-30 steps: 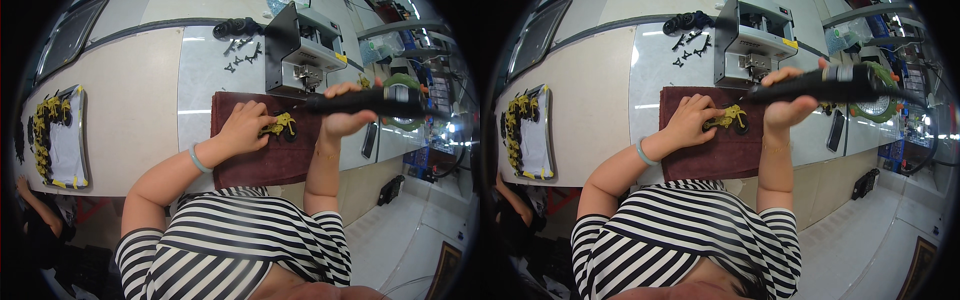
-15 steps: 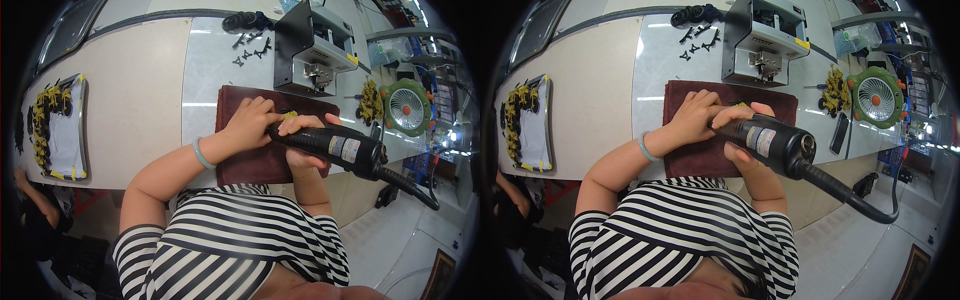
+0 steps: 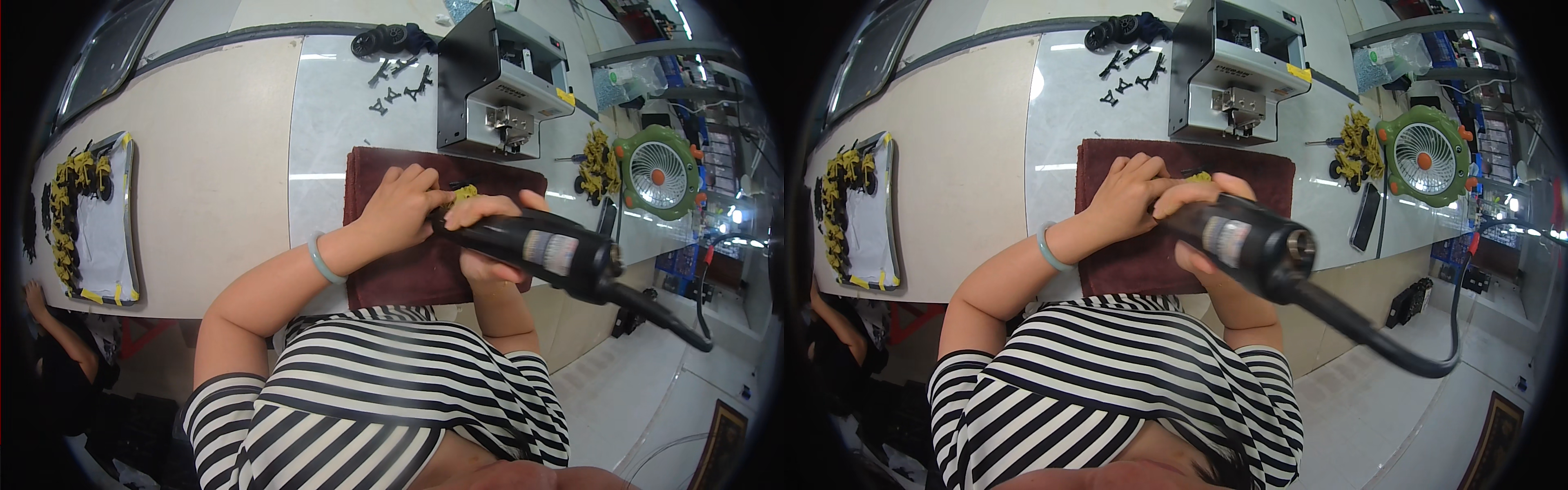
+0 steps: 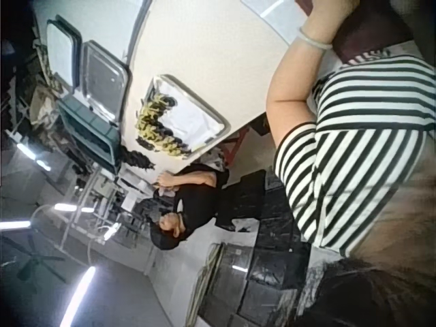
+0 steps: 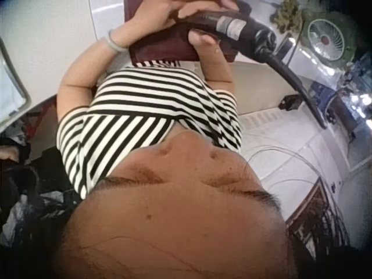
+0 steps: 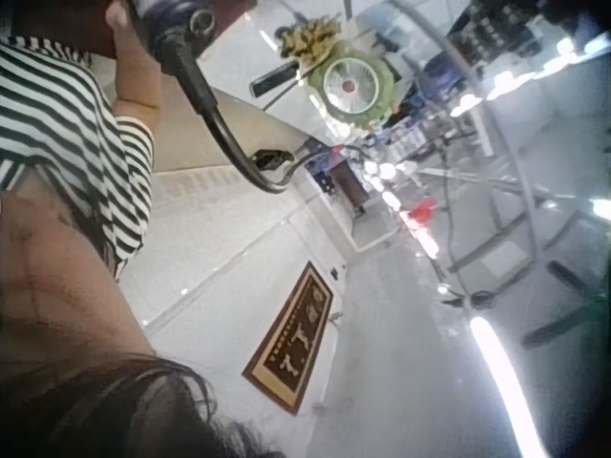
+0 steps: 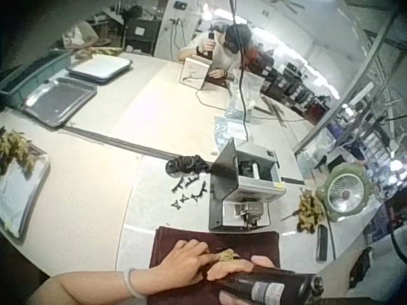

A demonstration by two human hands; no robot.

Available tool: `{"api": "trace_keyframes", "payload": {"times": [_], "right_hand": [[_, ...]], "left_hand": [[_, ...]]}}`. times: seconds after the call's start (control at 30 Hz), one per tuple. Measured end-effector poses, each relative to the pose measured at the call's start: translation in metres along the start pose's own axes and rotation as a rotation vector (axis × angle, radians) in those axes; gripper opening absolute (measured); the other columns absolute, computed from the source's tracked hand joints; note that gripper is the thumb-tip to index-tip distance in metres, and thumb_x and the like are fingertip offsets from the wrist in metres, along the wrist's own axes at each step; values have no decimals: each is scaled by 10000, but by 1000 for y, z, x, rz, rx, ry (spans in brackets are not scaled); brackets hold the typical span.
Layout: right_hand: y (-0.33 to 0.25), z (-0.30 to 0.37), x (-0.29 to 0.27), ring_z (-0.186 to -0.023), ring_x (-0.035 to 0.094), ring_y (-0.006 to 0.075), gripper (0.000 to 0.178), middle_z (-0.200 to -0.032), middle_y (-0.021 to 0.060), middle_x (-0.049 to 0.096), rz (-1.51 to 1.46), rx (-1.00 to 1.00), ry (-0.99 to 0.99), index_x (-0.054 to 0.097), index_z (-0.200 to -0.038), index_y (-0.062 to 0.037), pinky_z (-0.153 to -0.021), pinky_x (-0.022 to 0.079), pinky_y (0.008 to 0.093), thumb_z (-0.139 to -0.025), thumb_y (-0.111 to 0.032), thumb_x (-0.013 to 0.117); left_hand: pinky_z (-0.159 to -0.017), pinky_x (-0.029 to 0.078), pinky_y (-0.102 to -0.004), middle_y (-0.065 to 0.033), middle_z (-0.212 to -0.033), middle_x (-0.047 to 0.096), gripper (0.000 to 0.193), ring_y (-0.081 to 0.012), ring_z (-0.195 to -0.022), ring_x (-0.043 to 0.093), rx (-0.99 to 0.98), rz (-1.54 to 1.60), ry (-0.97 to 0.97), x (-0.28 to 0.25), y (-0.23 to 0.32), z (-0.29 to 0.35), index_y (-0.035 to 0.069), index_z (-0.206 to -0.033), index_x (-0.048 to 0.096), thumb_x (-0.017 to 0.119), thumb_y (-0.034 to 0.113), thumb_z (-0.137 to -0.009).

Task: The person assembles toy motorcycles by fastening screws with an electric screwdriver and places the finished motorcycles onto a tray.

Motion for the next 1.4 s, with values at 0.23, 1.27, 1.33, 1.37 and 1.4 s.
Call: {"api": "trace_keyframes", "payload": {"times": [0.23,1.27,1.33,1.37,1.4], "right_hand": [[-7,-68,-102,-505,523,190,900,-694,107,527,139,-185,526,126,-1369,-154,-502,481,310,-742,-759,350],[44,-31,10,-562,560,151,935,-698,118,557,-122,198,170,223,-1161,57,-520,475,240,-708,-728,452],[46,-30,11,-565,560,153,929,-701,119,556,-128,201,168,231,-1156,50,-525,477,244,-703,-728,460],[47,-31,12,-565,559,151,925,-701,119,555,-146,208,162,236,-1153,49,-522,476,243,-702,-725,468],[48,-32,14,-565,559,149,921,-701,119,554,-164,214,156,242,-1150,47,-520,475,242,-701,-722,476]], "left_hand": [[-782,388,-315,-62,-885,500,326,-205,-877,484,172,-265,59,11,31,2,3,-988,596,589,108,-679],[-816,436,-308,-106,-869,556,241,-252,-905,503,258,-461,-72,29,47,21,-10,-830,624,505,164,-713],[-804,434,-303,-94,-849,550,229,-239,-880,502,283,-476,-25,25,50,21,2,-821,625,507,164,-710],[-804,434,-303,-94,-849,550,229,-239,-880,502,282,-475,-27,25,50,21,2,-821,625,507,164,-710],[-812,433,-303,-94,-847,550,226,-237,-878,501,269,-466,-47,26,49,21,4,-820,626,508,162,-709]]}}
Point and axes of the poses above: each hand's wrist, its own z-axis away from the middle knuckle, its own x-axis out of the palm, y = z × x, the point moved 10 cm from there along -z, towards the middle knuckle
